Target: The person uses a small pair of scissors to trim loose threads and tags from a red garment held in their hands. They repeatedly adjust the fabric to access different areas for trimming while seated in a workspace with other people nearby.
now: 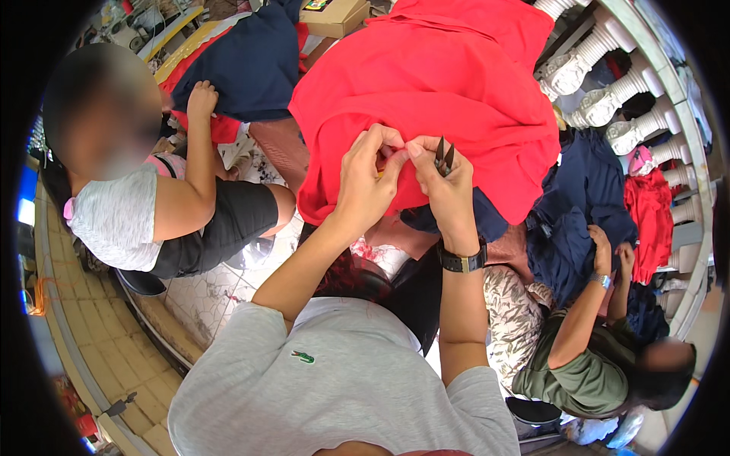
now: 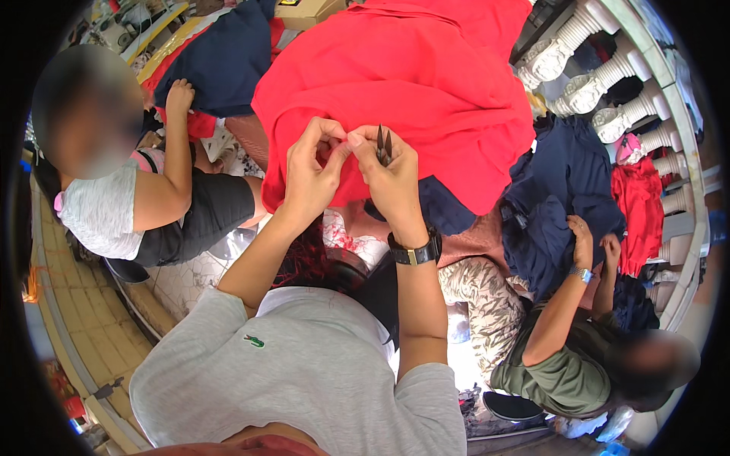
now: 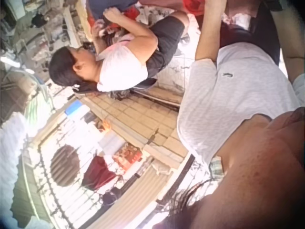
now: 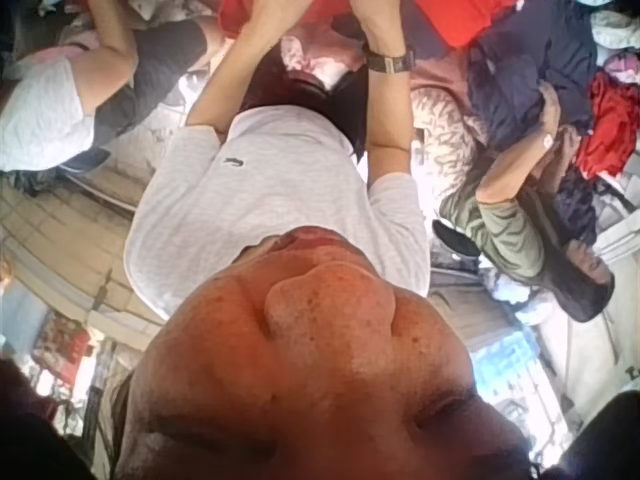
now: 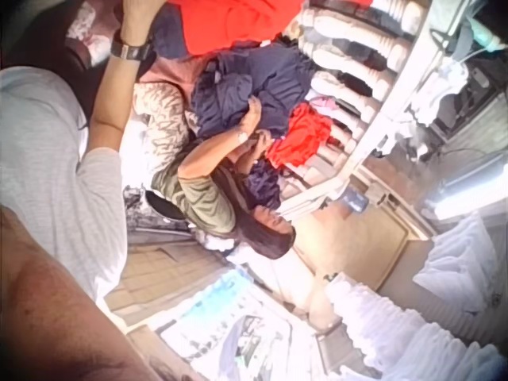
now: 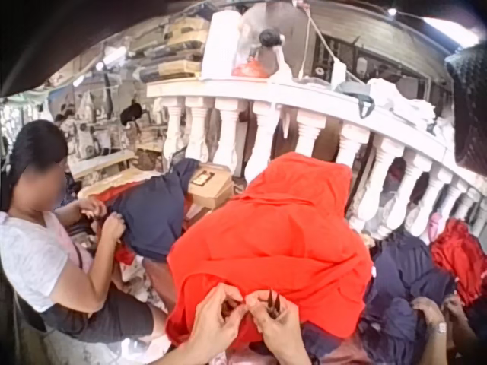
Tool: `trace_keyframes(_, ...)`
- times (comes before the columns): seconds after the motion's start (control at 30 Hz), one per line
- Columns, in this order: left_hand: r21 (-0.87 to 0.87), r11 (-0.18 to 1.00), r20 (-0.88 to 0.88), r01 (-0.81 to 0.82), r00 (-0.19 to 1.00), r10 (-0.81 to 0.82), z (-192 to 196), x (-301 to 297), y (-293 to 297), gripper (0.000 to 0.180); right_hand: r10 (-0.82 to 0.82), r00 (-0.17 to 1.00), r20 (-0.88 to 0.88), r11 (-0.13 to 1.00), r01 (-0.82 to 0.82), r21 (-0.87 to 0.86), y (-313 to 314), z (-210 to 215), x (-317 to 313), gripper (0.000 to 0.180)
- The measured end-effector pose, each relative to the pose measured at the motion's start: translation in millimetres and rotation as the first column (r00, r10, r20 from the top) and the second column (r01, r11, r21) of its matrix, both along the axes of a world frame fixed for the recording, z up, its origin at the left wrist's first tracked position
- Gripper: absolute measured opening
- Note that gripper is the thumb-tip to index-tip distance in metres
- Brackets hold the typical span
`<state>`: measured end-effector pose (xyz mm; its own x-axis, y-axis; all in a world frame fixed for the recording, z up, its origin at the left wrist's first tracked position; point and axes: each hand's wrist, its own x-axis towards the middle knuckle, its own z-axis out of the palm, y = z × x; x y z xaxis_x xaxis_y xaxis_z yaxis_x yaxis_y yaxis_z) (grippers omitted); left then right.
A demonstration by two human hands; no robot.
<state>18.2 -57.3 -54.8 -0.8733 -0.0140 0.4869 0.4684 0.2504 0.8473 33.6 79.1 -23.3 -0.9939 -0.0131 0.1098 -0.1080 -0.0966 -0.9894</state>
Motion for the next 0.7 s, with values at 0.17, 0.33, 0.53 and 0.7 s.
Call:
trace_keyframes(0.17,0.122,0.993,-0.066,0.002,0.998,0.006,-10.8,-5.6,1.0,0.026,0.022,0.981,-0.192,0.994,0.000,0.110,-7.5,-0.9,15.8,0.012)
trace_keyframes(0.33,0.133,0.991,0.004,-0.011,1.000,0.010,5.8,1.0,3.9,0.025,-0.122,0.964,-0.235,0.939,0.188,0.287,-0.4,12.8,19.3,0.014)
trace_keyframes(0.53,0.181,0.984,-0.061,0.007,0.998,0.005,-2.1,-1.7,4.2,0.026,-0.130,0.911,-0.392,0.875,0.291,0.386,-5.4,-1.6,-3.9,0.013)
trace_keyframes(0.7,0.346,0.924,0.077,0.162,0.977,-0.200,7.3,2.3,3.5,0.022,-0.184,0.941,-0.284,0.979,0.202,0.034,-9.0,-5.9,-2.2,0.011)
